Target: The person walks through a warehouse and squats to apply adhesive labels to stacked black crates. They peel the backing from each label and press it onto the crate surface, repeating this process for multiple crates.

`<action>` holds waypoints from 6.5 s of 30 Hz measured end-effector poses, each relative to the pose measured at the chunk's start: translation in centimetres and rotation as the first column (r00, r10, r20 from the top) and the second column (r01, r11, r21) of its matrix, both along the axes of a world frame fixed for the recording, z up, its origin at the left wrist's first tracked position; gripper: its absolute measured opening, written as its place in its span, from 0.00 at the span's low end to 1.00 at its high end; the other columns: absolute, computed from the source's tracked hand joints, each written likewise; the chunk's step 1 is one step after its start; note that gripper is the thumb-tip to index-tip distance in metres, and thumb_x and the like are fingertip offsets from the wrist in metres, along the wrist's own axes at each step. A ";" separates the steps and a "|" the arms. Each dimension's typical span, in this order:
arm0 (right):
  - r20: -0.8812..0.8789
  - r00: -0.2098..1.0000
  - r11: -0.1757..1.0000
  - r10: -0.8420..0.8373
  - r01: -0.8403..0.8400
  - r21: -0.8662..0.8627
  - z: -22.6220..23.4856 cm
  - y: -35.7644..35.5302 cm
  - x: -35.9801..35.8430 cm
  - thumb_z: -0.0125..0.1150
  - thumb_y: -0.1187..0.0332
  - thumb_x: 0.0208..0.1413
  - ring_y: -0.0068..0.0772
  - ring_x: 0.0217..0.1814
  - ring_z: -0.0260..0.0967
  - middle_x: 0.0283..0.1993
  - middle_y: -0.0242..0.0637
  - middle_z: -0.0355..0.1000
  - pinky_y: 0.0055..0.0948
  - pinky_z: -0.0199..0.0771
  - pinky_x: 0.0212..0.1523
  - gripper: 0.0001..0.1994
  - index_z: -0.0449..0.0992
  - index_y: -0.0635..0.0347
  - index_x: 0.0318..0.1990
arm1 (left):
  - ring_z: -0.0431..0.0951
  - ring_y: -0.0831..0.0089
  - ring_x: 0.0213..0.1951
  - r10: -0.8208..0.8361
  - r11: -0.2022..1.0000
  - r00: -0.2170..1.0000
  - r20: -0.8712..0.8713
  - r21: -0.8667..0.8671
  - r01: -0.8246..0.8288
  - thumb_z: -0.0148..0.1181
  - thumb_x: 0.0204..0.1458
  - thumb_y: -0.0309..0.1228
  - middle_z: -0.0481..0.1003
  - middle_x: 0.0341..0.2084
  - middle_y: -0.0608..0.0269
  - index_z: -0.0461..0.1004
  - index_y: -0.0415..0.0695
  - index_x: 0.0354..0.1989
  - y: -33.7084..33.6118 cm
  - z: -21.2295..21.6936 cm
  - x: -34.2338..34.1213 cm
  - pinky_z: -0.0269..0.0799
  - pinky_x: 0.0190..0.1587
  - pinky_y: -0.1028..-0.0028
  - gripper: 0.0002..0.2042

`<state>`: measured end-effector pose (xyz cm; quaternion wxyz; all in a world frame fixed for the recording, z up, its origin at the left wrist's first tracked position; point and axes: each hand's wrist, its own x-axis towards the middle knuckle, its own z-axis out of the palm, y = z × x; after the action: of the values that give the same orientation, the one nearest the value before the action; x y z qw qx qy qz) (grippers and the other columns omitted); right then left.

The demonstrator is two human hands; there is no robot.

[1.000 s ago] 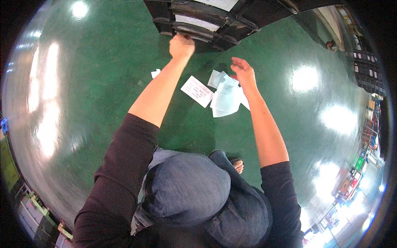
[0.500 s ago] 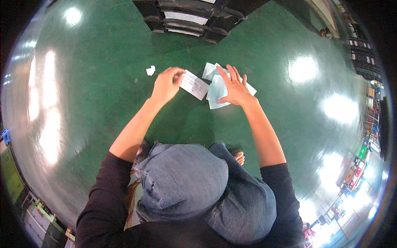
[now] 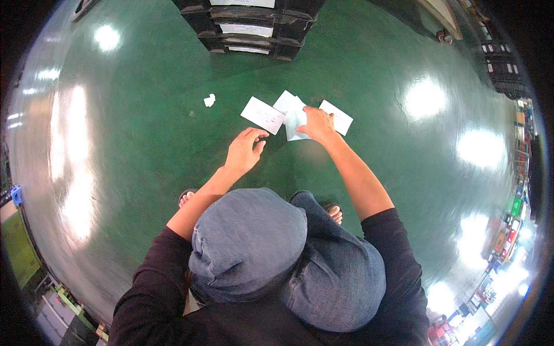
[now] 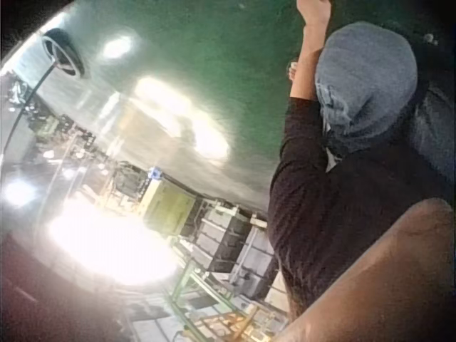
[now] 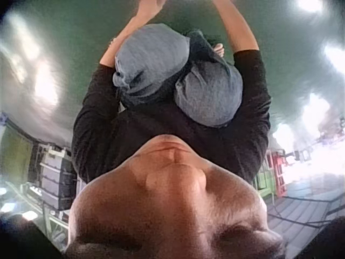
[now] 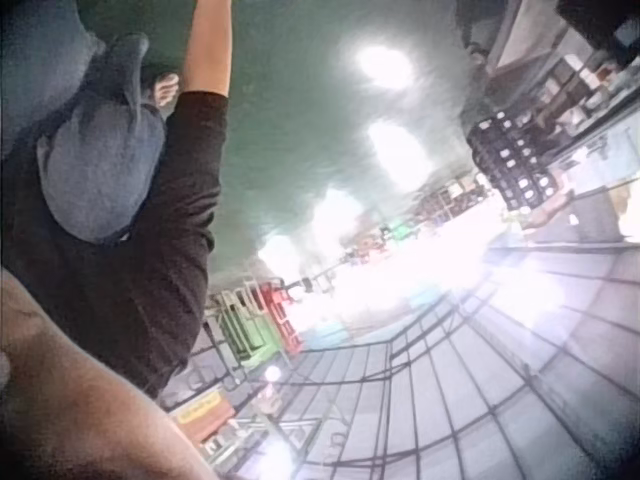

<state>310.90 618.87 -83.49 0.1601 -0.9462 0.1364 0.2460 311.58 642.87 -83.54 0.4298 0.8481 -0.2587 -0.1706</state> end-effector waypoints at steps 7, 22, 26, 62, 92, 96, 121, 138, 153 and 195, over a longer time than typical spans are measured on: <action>-0.088 0.974 0.853 -0.209 0.226 0.470 0.8 -2.2 -0.7 0.68 0.48 0.38 0.47 0.51 0.69 0.44 0.42 0.73 0.45 0.66 0.53 0.25 0.78 0.60 0.38 | 0.76 0.69 0.35 0.099 0.994 0.981 0.165 -0.052 -0.092 0.58 0.47 0.21 0.74 0.36 0.62 0.74 0.44 0.39 -0.8 -0.9 2.8 0.73 0.32 0.74 0.10; -0.048 0.901 0.900 -0.431 0.434 0.054 -0.4 1.6 0.6 0.75 0.54 0.33 0.48 0.56 0.64 0.51 0.43 0.67 0.53 0.62 0.53 0.35 0.68 0.57 0.50 | 0.66 0.60 0.51 -0.410 0.731 0.905 0.113 0.634 0.252 0.74 0.32 0.39 0.68 0.40 0.61 0.69 0.47 0.37 -2.6 -0.4 10.0 0.65 0.48 0.56 0.24; 0.163 0.955 0.958 -0.246 0.265 -0.108 -1.0 1.9 -0.1 0.74 0.55 0.33 0.48 0.52 0.69 0.47 0.45 0.71 0.48 0.66 0.51 0.32 0.70 0.58 0.48 | 0.74 0.62 0.43 -0.196 0.866 0.970 -0.144 0.438 0.240 0.72 0.36 0.37 0.75 0.36 0.60 0.73 0.45 0.38 0.2 -0.8 10.2 0.68 0.46 0.65 0.20; 0.210 0.965 0.978 -0.158 0.124 0.165 0.1 -0.4 -0.9 0.60 0.58 0.50 0.56 0.47 0.70 0.44 0.53 0.73 0.47 0.70 0.48 0.21 0.70 0.62 0.47 | 0.77 0.65 0.30 0.063 0.990 0.994 -0.090 0.134 -0.051 0.60 0.48 0.28 0.75 0.27 0.59 0.73 0.41 0.34 4.3 -1.9 5.1 0.72 0.36 0.69 0.07; 0.200 0.972 0.983 0.127 -0.095 -0.160 0.4 -9.2 -4.0 0.64 0.67 0.46 0.36 0.57 0.62 0.52 0.31 0.65 0.45 0.65 0.54 0.13 0.78 0.56 0.42 | 0.73 0.55 0.40 -0.005 0.842 0.984 0.177 0.532 -0.091 0.70 0.39 0.39 0.70 0.35 0.55 0.66 0.40 0.40 0.0 -0.2 -0.5 0.72 0.41 0.57 0.24; 0.179 0.984 0.996 0.000 0.017 -0.089 0.1 -9.4 -3.9 0.64 0.66 0.46 0.40 0.52 0.67 0.44 0.35 0.70 0.44 0.68 0.50 0.13 0.78 0.56 0.41 | 0.74 0.57 0.38 0.007 0.824 0.997 0.083 0.564 -0.053 0.72 0.36 0.37 0.71 0.33 0.55 0.66 0.41 0.38 -0.5 -0.9 0.1 0.72 0.39 0.60 0.24; -0.308 0.390 0.384 -0.868 0.920 0.082 47.5 -15.4 -38.0 0.66 0.56 0.42 0.52 0.48 0.71 0.42 0.50 0.74 0.42 0.72 0.48 0.21 0.75 0.61 0.40 | 0.77 0.57 0.33 -0.112 0.698 0.990 -0.082 0.703 0.138 0.74 0.31 0.31 0.76 0.28 0.54 0.70 0.42 0.29 -11.9 49.4 6.7 0.72 0.39 0.63 0.18; 0.149 0.264 0.301 -0.953 0.872 0.385 65.0 -64.4 -35.8 0.68 0.62 0.44 0.43 0.40 0.73 0.37 0.46 0.75 0.36 0.72 0.44 0.19 0.76 0.65 0.40 | 0.75 0.74 0.24 -0.451 0.832 0.835 -0.316 0.189 0.521 0.73 0.32 0.37 0.76 0.20 0.60 0.74 0.41 0.22 -81.5 65.8 7.6 0.71 0.30 0.69 0.15; -0.153 -0.246 -0.283 -0.957 0.906 0.314 61.3 -106.1 -56.0 0.68 0.61 0.39 0.42 0.40 0.77 0.37 0.48 0.77 0.38 0.74 0.39 0.19 0.79 0.65 0.37 | 0.70 0.81 0.23 -0.570 0.786 0.620 -0.539 -0.137 0.603 0.73 0.37 0.30 0.74 0.19 0.69 0.71 0.42 0.20 -146.6 72.2 -7.8 0.67 0.29 0.76 0.13; -0.476 0.377 -0.284 -0.794 0.461 0.840 38.8 -259.5 -37.1 0.53 0.74 0.58 0.34 0.53 0.66 0.49 0.40 0.70 0.35 0.67 0.54 0.15 0.67 0.71 0.51 | 0.73 0.79 0.32 -0.096 0.963 -0.155 -0.983 -0.052 -0.264 0.69 0.44 0.30 0.76 0.29 0.68 0.75 0.42 0.34 -239.2 50.1 -52.0 0.67 0.34 0.79 0.12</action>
<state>273.85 359.36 -44.72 0.8053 -0.4163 0.4220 0.0043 259.60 403.63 -33.41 0.5824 0.3789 0.1954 -0.6921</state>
